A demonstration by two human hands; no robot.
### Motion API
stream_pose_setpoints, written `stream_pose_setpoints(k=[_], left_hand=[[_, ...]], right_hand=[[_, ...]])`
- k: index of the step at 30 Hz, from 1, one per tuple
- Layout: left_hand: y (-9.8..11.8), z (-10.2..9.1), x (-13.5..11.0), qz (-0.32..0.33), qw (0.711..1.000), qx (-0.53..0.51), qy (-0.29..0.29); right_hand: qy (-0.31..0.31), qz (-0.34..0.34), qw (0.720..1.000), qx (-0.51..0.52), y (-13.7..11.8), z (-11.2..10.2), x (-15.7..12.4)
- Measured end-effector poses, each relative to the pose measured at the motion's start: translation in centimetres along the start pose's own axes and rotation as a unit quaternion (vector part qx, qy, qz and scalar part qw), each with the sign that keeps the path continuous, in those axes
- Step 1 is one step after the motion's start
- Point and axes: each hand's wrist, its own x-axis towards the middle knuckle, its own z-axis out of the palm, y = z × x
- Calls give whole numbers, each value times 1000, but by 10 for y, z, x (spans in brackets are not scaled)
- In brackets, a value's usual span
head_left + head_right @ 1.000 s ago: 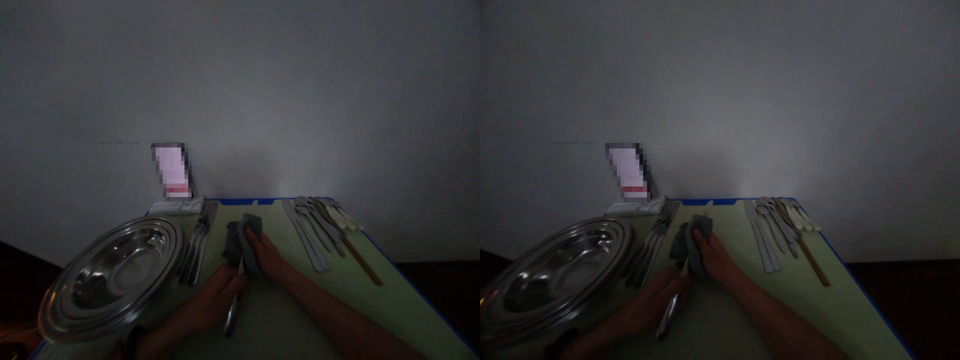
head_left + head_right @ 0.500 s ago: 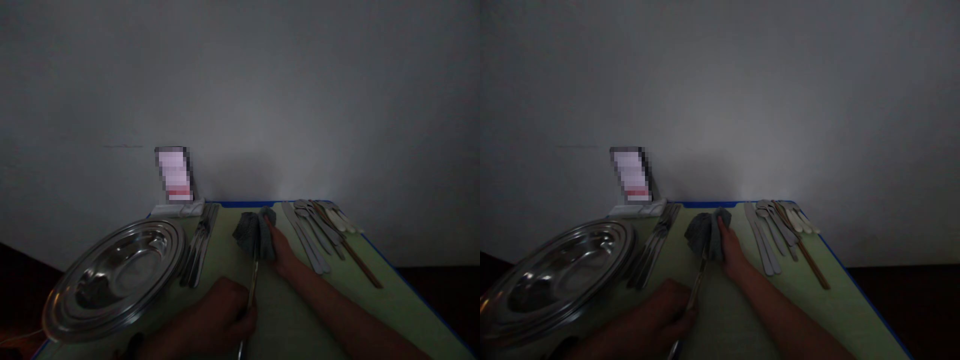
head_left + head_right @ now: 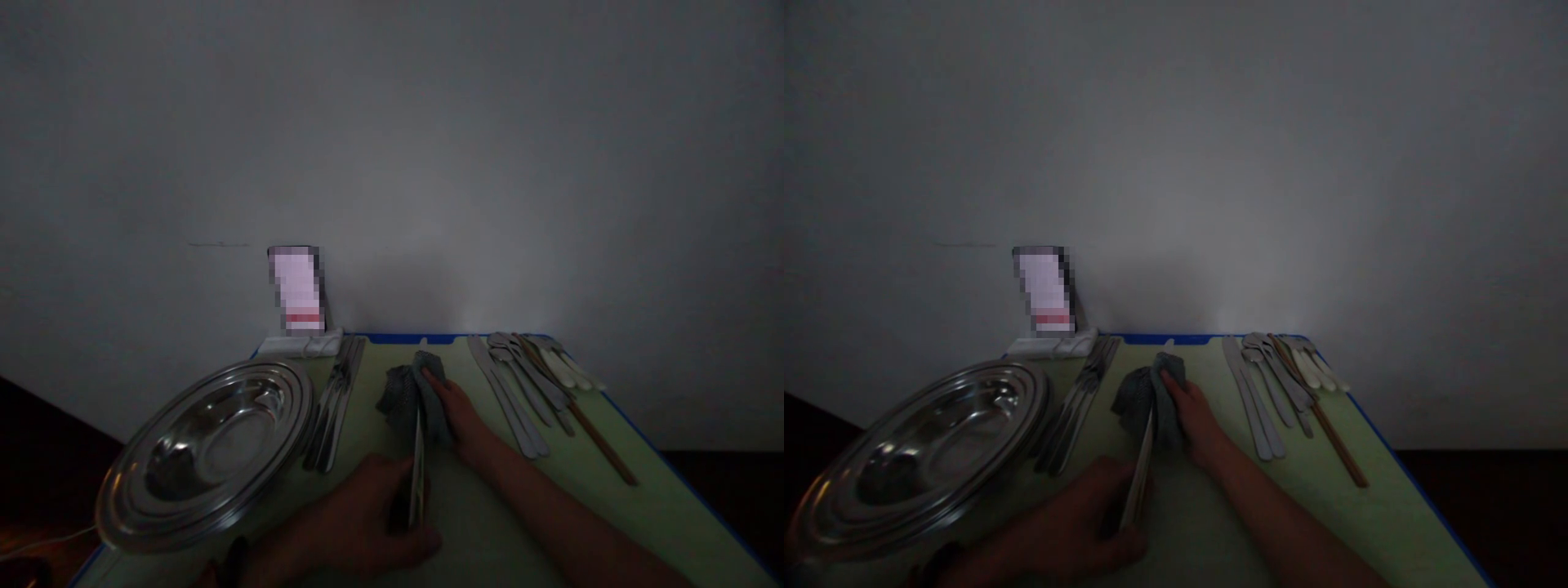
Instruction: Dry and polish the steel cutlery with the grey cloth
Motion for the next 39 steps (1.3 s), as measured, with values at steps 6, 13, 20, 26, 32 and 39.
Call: stream_pose_setpoints(k=[6, 13, 20, 26, 32, 39], left_hand=[[-8, 5, 4, -7, 999, -50, 2], [-13, 9, 8, 28, 994, -96, 40], [-15, 11, 9, -31, 990, -116, 68], [-19, 12, 13, -32, 971, -226, 74], [-21, 16, 16, -38, 940, -312, 130], [-24, 15, 18, -59, 953, -270, 128]], right_hand=[[1, 0, 1000, 19, 1, -1, 2], [7, 12, 999, 42, 1, -1, 3], [-4, 4, 998, 64, 4, -2, 5], [-72, -7, 989, 126, 2, -4, 7], [-60, 21, 988, 141, -6, -3, 3], [-40, 48, 991, 116, -2, -1, 0]])
